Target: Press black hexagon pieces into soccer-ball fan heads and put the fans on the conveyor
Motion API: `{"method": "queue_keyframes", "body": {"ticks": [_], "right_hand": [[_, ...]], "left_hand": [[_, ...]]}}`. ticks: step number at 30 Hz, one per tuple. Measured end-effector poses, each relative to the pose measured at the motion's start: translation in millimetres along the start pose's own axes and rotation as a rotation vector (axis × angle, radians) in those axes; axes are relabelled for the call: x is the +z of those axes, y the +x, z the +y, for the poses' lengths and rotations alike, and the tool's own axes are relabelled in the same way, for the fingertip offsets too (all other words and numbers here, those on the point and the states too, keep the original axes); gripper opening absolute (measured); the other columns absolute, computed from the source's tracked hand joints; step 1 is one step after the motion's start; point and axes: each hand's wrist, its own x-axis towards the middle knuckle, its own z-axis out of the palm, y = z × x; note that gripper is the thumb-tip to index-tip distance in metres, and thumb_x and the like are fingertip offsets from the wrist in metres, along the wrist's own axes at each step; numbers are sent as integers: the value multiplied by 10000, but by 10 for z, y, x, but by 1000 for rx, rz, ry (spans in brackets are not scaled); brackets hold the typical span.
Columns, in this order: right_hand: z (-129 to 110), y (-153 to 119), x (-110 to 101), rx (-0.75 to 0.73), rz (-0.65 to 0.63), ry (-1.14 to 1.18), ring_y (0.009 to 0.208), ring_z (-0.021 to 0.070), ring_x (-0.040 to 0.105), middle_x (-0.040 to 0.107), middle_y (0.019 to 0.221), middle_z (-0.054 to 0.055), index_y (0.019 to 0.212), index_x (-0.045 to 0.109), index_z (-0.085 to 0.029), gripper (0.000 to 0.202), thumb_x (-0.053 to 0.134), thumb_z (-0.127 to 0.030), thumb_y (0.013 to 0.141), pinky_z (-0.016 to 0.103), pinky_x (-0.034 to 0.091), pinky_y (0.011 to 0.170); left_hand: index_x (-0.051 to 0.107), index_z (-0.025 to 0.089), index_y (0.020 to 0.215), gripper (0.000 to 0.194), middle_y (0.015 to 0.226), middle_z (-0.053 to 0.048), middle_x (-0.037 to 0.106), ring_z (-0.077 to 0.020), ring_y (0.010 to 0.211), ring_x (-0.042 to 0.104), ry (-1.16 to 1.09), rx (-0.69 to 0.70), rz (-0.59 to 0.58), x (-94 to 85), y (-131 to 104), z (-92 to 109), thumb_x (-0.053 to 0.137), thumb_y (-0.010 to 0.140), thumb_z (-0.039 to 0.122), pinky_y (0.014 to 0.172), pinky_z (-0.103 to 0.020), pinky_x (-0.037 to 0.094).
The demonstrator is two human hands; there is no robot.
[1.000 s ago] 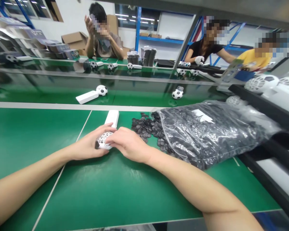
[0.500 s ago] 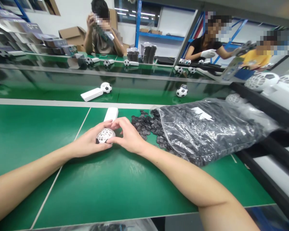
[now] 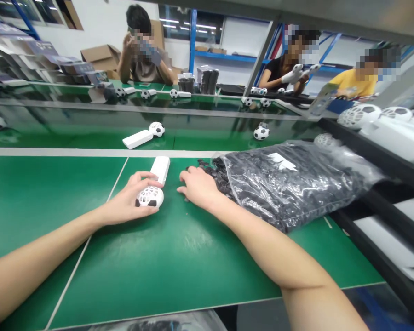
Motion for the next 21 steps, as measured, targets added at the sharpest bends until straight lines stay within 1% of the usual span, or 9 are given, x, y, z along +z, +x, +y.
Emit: {"method": "queue_keyframes", "body": {"ticks": [2,4,9,12,15,16,18,19,21], "right_hand": [[80,3,-6,27,-42,-125,870,241,524,578,901,94,848,596,-195,128,596,-287,759,296,386,604],[129,10,10,11,-79,-146,846,224,541,589,872,85,827,604,-200,77,567,-248,780,280,379,582],[139,25,6,1,-77,-83,786,192,553,592,853,59,770,581,-196,29,592,-194,743,254,345,537],[123,18,-27,-23,-86,17,711,166,557,597,773,32,738,556,-192,65,579,-133,722,239,336,521],[86,4,-46,-57,-90,172,594,117,551,614,761,16,839,577,-195,123,508,-118,772,237,370,546],[64,-3,-47,-96,-68,226,619,116,563,625,813,21,891,585,-200,159,488,-124,791,245,393,587],[4,-23,-43,-211,-17,342,758,130,584,632,926,23,952,599,-215,208,471,-130,812,262,414,701],[-31,-35,-37,-258,-3,399,809,132,579,633,938,14,962,606,-220,218,474,-131,813,265,412,742],[-101,-63,-20,-294,-9,504,780,122,572,642,855,-5,981,609,-216,226,488,-138,807,259,415,744]], "left_hand": [[517,267,1081,516,1154,-65,344,-309,1177,322,22,-51,22,-6,5,-18,664,618,440,1001,-499,285],[506,264,1098,526,1096,-57,369,-291,1118,385,-1,-69,-11,-44,7,-14,653,628,450,970,-487,330],[462,255,1139,485,1115,-44,438,-234,983,496,-21,-86,-119,-227,-1,15,587,672,302,856,-386,419],[438,242,1150,493,1134,-51,452,-209,908,523,-38,-117,-144,-268,1,14,572,679,296,758,-328,444],[439,232,1118,466,1122,-48,452,-209,901,519,-42,-131,-123,-239,6,26,577,683,323,754,-328,436],[439,230,1110,456,1112,-46,453,-209,902,516,-41,-134,-113,-226,6,32,576,685,323,759,-331,433],[439,231,1101,439,1094,-40,453,-207,896,514,-44,-135,-105,-208,6,42,567,688,307,755,-330,431],[438,231,1098,435,1084,-38,453,-205,892,513,-49,-131,-103,-203,6,42,564,687,298,751,-328,432],[443,229,1087,427,1062,-35,452,-204,895,509,-62,-112,-106,-203,7,27,561,680,284,757,-325,432]]}}
